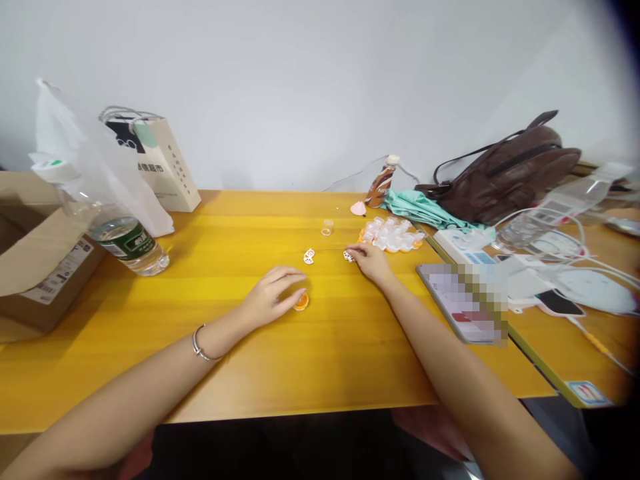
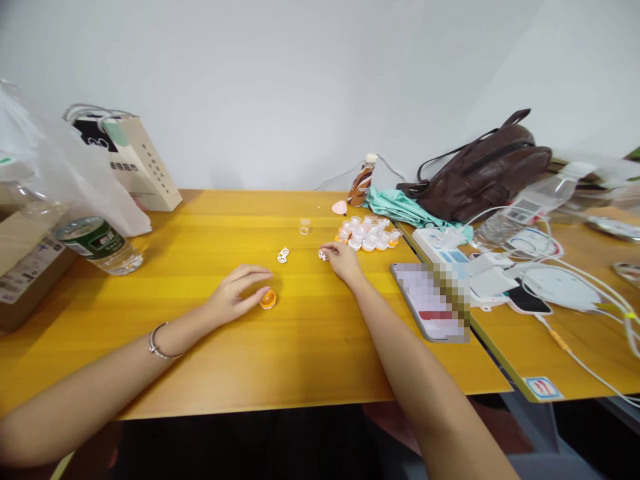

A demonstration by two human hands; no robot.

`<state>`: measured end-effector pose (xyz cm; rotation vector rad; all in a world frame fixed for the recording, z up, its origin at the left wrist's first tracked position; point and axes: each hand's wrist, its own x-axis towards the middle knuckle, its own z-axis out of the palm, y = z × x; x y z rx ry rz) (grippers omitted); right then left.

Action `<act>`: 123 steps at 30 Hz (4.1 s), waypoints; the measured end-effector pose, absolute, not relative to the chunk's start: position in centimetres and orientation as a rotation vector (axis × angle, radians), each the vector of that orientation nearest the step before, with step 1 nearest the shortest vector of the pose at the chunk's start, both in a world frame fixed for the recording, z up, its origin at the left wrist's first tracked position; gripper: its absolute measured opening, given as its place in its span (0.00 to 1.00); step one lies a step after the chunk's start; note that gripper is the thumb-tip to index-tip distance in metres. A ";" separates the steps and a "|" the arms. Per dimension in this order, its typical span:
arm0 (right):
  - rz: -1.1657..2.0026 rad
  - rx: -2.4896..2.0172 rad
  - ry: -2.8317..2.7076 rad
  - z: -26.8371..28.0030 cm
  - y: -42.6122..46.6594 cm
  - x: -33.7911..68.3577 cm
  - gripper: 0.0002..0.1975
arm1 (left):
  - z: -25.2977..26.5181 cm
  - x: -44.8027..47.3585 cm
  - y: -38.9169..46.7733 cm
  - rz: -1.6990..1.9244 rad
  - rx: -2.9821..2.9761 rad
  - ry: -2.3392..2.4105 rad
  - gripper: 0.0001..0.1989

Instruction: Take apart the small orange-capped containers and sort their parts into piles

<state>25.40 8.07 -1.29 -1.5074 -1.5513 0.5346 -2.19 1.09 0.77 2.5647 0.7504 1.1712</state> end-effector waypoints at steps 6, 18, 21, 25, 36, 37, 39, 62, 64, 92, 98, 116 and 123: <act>0.528 -1.522 -1.554 -1.2 8.0 25.5 0.06 | 1.2 -2.8 1.6 0.852 2.532 0.785 0.23; 0.748 -1.113 -2.087 0.2 1.5 19.4 0.21 | 1.0 -2.9 2.0 0.701 2.333 0.753 0.14; 0.695 -1.084 -2.235 0.1 1.0 18.3 0.24 | 0.5 -3.0 2.4 0.718 2.247 0.753 0.15; 0.657 -1.113 -2.251 -0.3 1.1 17.8 0.14 | 0.2 -2.8 2.7 0.748 2.148 0.769 0.15; 0.611 -1.175 -2.224 -0.6 0.4 17.8 0.09 | 0.1 -3.4 4.5 1.014 2.056 1.081 0.14; 0.609 -1.173 -2.224 -0.6 0.4 17.8 0.09 | 0.0 -3.9 5.3 1.066 2.065 1.175 0.15; 0.600 -1.177 -2.224 -0.5 0.3 17.8 0.09 | -0.5 -4.9 7.1 1.130 2.059 1.328 0.16; 0.606 -1.190 -2.271 -0.4 0.3 17.9 0.12 | 0.4 -3.9 5.4 1.091 2.308 1.100 0.13; 0.594 -1.181 -2.276 -0.5 0.3 17.9 0.11 | 0.7 -3.2 2.9 0.879 2.333 0.989 0.17; 0.586 -1.199 -2.269 -0.2 -0.5 17.5 0.10 | 0.5 -1.6 -0.2 0.751 2.119 1.179 0.04; 0.586 -1.181 -2.272 -0.2 -0.6 17.5 0.10 | 0.5 -1.5 -0.1 0.734 2.003 1.213 0.04; 0.598 -1.170 -2.249 -0.3 -0.4 17.6 0.08 | 1.4 -7.8 5.1 0.666 2.010 1.390 0.08; 0.602 -1.176 -2.246 -0.4 -0.4 17.7 0.09 | 1.5 -4.5 2.2 0.752 2.273 1.071 0.08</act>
